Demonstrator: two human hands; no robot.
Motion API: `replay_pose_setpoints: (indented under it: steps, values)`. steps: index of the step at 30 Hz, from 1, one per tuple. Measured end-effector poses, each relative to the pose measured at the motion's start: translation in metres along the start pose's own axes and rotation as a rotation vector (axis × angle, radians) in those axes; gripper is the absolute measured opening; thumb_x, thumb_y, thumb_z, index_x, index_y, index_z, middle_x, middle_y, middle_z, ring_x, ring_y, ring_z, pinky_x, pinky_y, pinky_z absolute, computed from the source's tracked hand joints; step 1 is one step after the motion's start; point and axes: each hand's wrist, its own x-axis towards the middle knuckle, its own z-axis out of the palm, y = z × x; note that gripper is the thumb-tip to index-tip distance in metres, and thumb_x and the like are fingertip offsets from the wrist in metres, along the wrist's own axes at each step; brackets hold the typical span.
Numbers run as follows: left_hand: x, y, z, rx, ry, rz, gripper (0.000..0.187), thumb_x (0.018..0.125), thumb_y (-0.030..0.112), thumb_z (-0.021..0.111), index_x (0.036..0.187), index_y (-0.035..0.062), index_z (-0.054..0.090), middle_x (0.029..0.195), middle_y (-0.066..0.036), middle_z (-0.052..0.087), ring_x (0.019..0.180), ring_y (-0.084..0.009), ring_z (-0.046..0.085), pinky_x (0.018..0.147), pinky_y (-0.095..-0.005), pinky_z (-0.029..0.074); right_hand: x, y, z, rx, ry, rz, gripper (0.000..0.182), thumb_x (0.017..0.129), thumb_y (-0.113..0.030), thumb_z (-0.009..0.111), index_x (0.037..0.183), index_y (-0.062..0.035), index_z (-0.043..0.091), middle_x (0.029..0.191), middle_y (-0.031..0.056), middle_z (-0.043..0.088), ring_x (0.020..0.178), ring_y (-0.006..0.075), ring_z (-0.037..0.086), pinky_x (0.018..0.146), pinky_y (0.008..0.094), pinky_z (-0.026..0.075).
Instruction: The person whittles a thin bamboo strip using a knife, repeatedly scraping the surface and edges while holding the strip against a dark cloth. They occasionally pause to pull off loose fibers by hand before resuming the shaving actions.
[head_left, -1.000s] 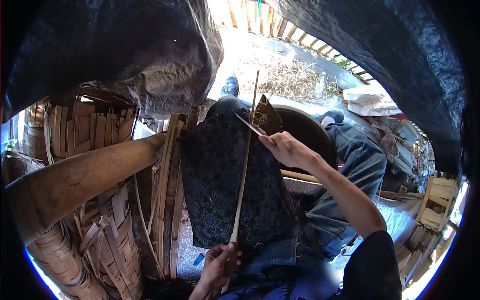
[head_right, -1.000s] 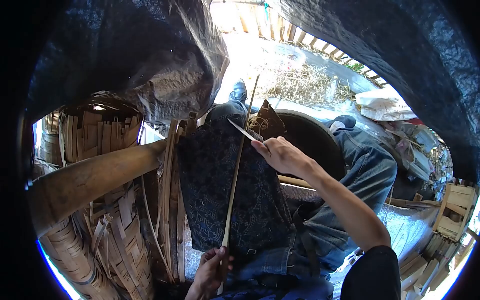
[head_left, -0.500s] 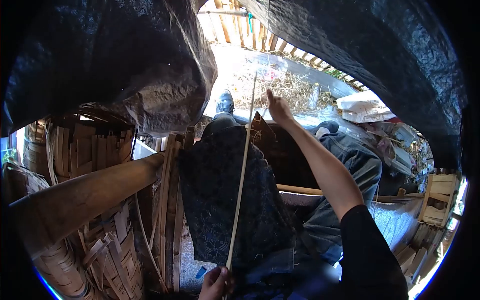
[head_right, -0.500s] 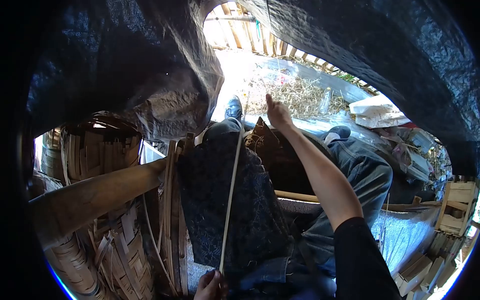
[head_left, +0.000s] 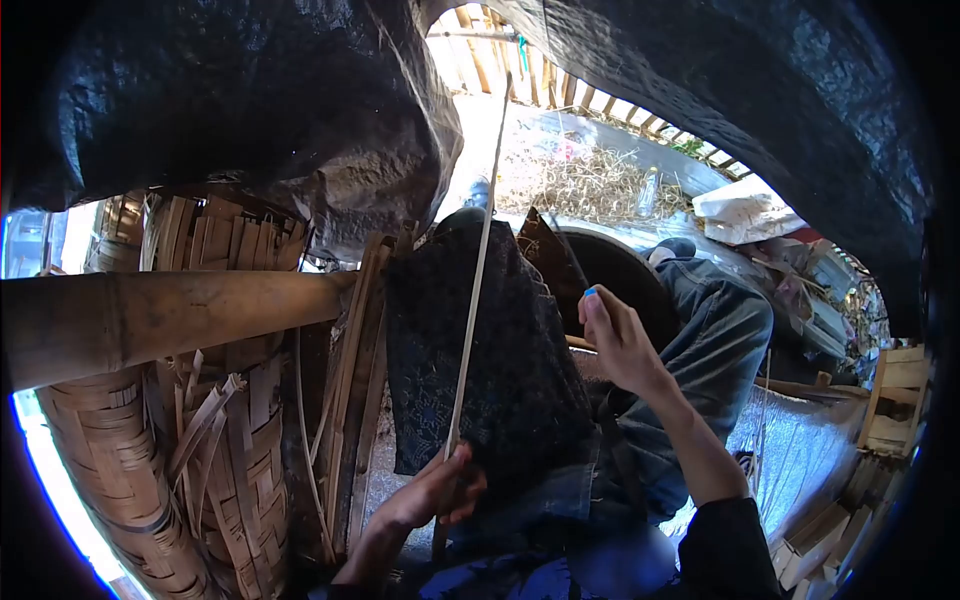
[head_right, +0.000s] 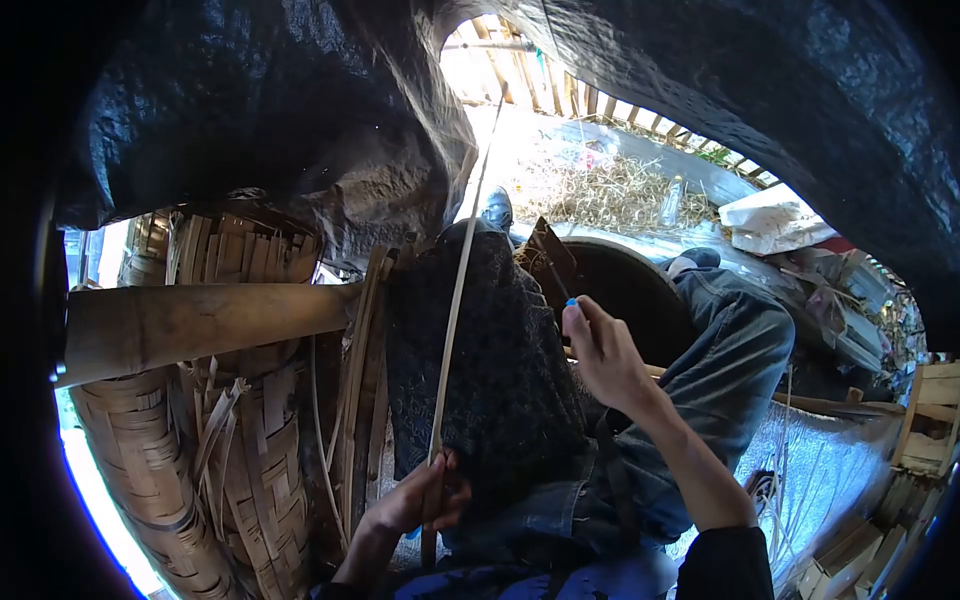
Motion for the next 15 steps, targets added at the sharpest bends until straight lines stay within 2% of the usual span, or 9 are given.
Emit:
replay_pose_setpoints:
  steps: [2,6,7,9,10,12,13,14,15]
  values:
    - [0.007,-0.007,-0.006,0.012,0.012,0.063,0.042,0.093,0.057,0.031,0.097,0.0161,0.038,0.07,0.0,0.042,0.046,-0.0093,0.044,0.036,-0.0205,0.029,-0.011,-0.007,0.002,-0.018,-0.033,-0.033,0.038,0.1,-0.031,0.036,0.081,0.0011,0.045,0.056,0.0123,0.038,0.049,0.0149,0.036,0.05,0.0344,0.033]
    - [0.007,-0.004,-0.005,0.176,0.029,0.242,0.058,0.087,0.069,0.027,0.079,0.0122,0.039,0.062,0.002,0.037,0.045,-0.0089,0.044,0.035,-0.02,0.027,-0.026,-0.006,0.016,-0.01,-0.037,-0.097,0.036,0.099,-0.03,0.041,0.082,0.001,0.047,0.052,0.0134,0.039,0.043,0.0215,0.039,0.046,0.0357,0.033]
    - [0.007,-0.003,-0.005,0.175,0.035,0.248,0.058,0.087,0.069,0.027,0.079,0.0122,0.039,0.062,0.002,0.037,0.045,-0.0089,0.044,0.035,-0.02,0.027,-0.03,-0.009,0.019,-0.008,-0.042,-0.104,0.036,0.099,-0.03,0.041,0.082,0.001,0.047,0.052,0.0134,0.039,0.043,0.0215,0.039,0.046,0.0357,0.033]
    - [0.009,-0.002,-0.006,-0.026,-0.228,0.107,0.062,0.085,0.072,0.027,0.071,0.0121,0.036,0.057,0.002,0.032,0.044,-0.0088,0.044,0.035,-0.0203,0.027,-0.037,-0.022,0.024,-0.096,-0.164,-0.234,0.033,0.099,-0.027,0.041,0.082,0.0008,0.047,0.052,0.0131,0.039,0.041,0.0213,0.042,0.044,0.0356,0.032]
    - [0.013,-0.004,-0.007,-0.028,-0.226,0.113,0.062,0.085,0.072,0.027,0.071,0.0121,0.036,0.057,0.002,0.032,0.044,-0.0088,0.044,0.035,-0.0203,0.027,-0.039,-0.032,0.027,-0.096,-0.219,-0.21,0.032,0.098,-0.025,0.042,0.082,0.0012,0.047,0.051,0.0154,0.042,0.04,0.0259,0.047,0.044,0.0376,0.034]
    - [0.022,-0.008,-0.008,-0.271,-0.45,-0.069,0.059,0.087,0.07,0.027,0.072,0.0131,0.036,0.054,0.002,0.03,0.044,-0.0096,0.044,0.033,-0.0212,0.026,-0.034,-0.031,0.045,-0.123,-0.212,-0.255,0.031,0.098,-0.025,0.043,0.082,0.0013,0.047,0.051,0.0164,0.044,0.041,0.0286,0.048,0.043,0.0388,0.035]
    - [0.023,-0.011,-0.005,-0.265,-0.453,-0.069,0.059,0.087,0.07,0.027,0.072,0.0131,0.036,0.054,0.002,0.03,0.044,-0.0096,0.044,0.033,-0.0212,0.026,-0.031,-0.024,0.051,-0.148,-0.198,-0.294,0.031,0.097,-0.025,0.044,0.082,0.0014,0.047,0.051,0.0174,0.046,0.042,0.0314,0.05,0.043,0.0399,0.036]
    - [0.023,-0.017,-0.003,-0.26,-0.301,-0.073,0.058,0.09,0.067,0.028,0.07,0.0128,0.038,0.053,0.002,0.032,0.044,-0.0107,0.044,0.034,-0.0225,0.028,-0.027,-0.013,0.056,-0.245,-0.239,-0.268,0.031,0.097,-0.025,0.046,0.08,0.0014,0.046,0.052,0.0191,0.048,0.045,0.0352,0.052,0.043,0.0419,0.037]
    - [0.022,-0.022,-0.003,-0.255,-0.148,-0.077,0.057,0.092,0.063,0.028,0.068,0.0125,0.039,0.052,0.001,0.034,0.044,-0.0118,0.045,0.035,-0.0239,0.029,-0.026,-0.007,0.058,-0.244,-0.235,-0.264,0.031,0.097,-0.025,0.046,0.08,0.0014,0.046,0.052,0.0191,0.048,0.045,0.0352,0.052,0.043,0.0419,0.037]
